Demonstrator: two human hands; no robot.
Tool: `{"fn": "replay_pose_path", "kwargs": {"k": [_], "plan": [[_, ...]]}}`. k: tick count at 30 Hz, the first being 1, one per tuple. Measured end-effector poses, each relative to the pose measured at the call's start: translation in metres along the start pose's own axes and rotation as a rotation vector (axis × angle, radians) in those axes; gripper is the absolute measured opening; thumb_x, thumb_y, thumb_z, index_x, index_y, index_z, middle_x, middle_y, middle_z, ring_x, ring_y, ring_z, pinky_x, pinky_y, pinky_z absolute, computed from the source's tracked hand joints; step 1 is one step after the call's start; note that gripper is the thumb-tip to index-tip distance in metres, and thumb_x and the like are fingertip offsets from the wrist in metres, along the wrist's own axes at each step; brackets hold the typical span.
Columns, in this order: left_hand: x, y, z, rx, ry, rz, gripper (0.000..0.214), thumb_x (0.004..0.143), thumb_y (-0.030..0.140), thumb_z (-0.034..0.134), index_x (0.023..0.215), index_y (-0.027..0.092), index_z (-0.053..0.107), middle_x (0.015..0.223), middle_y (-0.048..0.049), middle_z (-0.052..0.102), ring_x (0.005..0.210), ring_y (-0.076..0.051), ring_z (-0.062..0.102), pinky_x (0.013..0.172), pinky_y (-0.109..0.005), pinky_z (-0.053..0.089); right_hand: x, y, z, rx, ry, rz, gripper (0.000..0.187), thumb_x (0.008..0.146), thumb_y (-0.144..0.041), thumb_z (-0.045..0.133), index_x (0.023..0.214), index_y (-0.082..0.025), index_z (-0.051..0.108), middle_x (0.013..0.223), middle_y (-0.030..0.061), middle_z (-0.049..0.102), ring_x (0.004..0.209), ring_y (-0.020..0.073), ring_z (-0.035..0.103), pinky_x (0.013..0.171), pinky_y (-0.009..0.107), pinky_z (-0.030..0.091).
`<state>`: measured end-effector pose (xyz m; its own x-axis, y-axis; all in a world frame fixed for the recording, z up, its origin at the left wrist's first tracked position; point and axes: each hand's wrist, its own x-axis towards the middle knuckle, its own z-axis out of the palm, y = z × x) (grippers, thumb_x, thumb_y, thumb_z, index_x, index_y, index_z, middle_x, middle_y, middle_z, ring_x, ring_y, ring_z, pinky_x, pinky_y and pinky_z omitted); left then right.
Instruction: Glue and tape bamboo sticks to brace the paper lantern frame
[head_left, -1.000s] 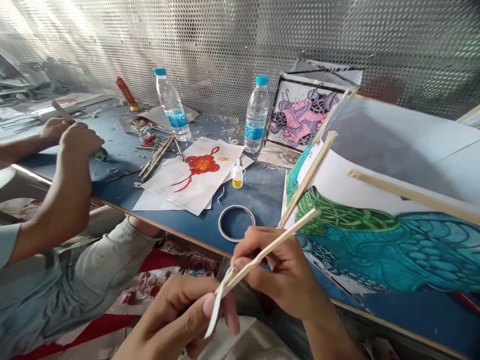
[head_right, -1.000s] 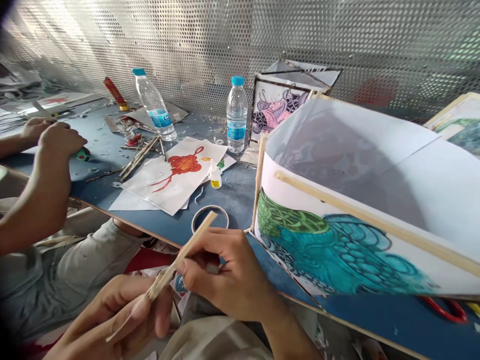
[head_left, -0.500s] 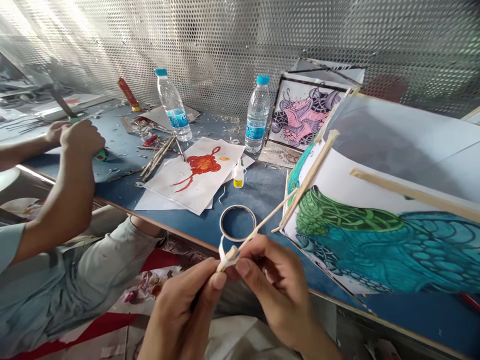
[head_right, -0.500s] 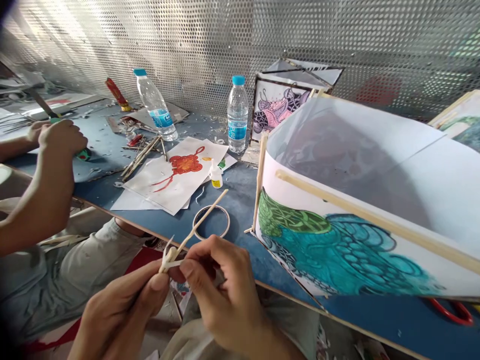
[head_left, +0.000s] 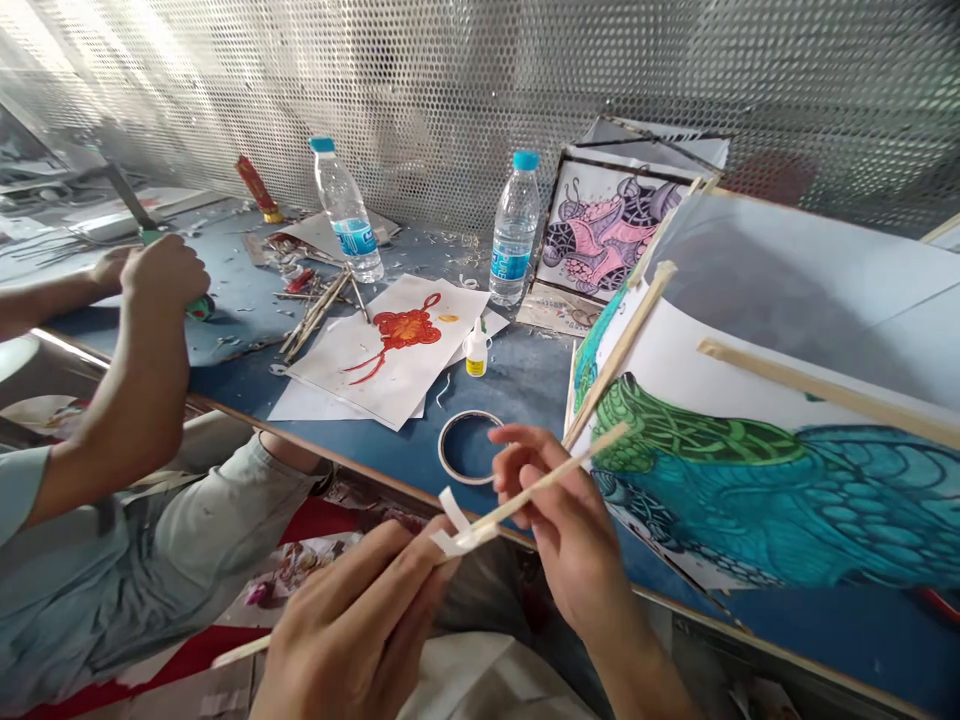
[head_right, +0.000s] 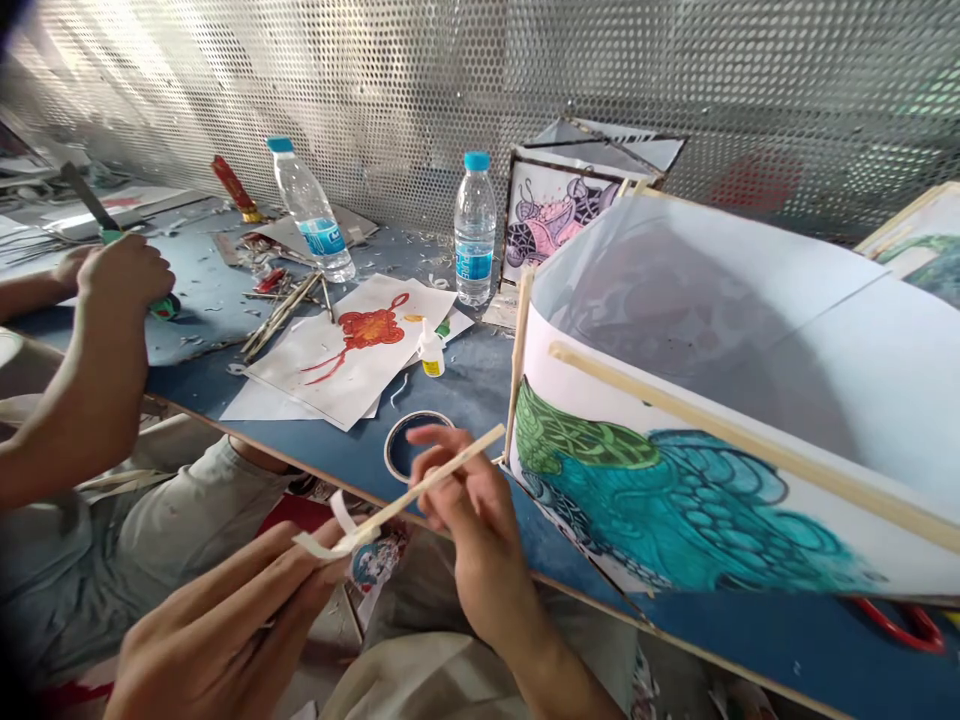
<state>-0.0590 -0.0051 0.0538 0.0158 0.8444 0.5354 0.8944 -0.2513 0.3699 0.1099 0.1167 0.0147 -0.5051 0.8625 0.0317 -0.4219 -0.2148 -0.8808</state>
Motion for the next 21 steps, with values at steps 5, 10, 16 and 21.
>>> {"fn": "replay_pose_path", "kwargs": {"k": [5, 10, 16, 21], "plan": [[-0.003, -0.011, -0.001, 0.444, 0.052, 0.158, 0.034, 0.112, 0.0, 0.061, 0.144, 0.004, 0.071, 0.099, -0.0093, 0.083, 0.081, -0.02, 0.076, 0.08, -0.034, 0.052, -0.02, 0.012, 0.008, -0.187, -0.071, 0.021, 0.054, 0.103, -0.073, 0.069, 0.091, -0.021, 0.077, 0.075, 0.0015, 0.06, 0.067, 0.0158, 0.049, 0.059, 0.027, 0.039], [-0.001, -0.015, -0.003, 0.411, 0.048, 0.167, 0.032, 0.111, -0.001, 0.065, 0.141, 0.004, 0.074, 0.105, -0.0106, 0.084, 0.089, -0.02, 0.077, 0.086, -0.034, 0.051, -0.03, 0.008, 0.024, -0.438, 0.012, -0.033, 0.047, 0.107, -0.064, 0.069, 0.087, -0.022, 0.075, 0.08, 0.0039, 0.067, 0.072, 0.0178, 0.057, 0.063, 0.028, 0.047], [-0.006, -0.018, 0.001, 0.345, 0.07, 0.144, 0.046, 0.104, -0.006, 0.074, 0.147, 0.007, 0.073, 0.112, -0.0115, 0.083, 0.094, -0.02, 0.075, 0.094, -0.034, 0.055, -0.022, -0.001, 0.025, -0.397, -0.03, -0.02, 0.049, 0.104, -0.069, 0.068, 0.089, -0.022, 0.073, 0.075, 0.0016, 0.059, 0.068, 0.0176, 0.051, 0.06, 0.029, 0.044], [-0.005, -0.017, 0.001, 0.358, 0.053, 0.128, 0.037, 0.109, -0.004, 0.068, 0.143, 0.009, 0.073, 0.114, -0.0104, 0.084, 0.099, -0.019, 0.077, 0.099, -0.032, 0.054, -0.011, -0.009, 0.031, -0.396, -0.097, 0.001, 0.037, 0.109, -0.041, 0.066, 0.078, -0.02, 0.064, 0.066, -0.0044, 0.048, 0.061, 0.0115, 0.04, 0.054, 0.026, 0.029]]}}
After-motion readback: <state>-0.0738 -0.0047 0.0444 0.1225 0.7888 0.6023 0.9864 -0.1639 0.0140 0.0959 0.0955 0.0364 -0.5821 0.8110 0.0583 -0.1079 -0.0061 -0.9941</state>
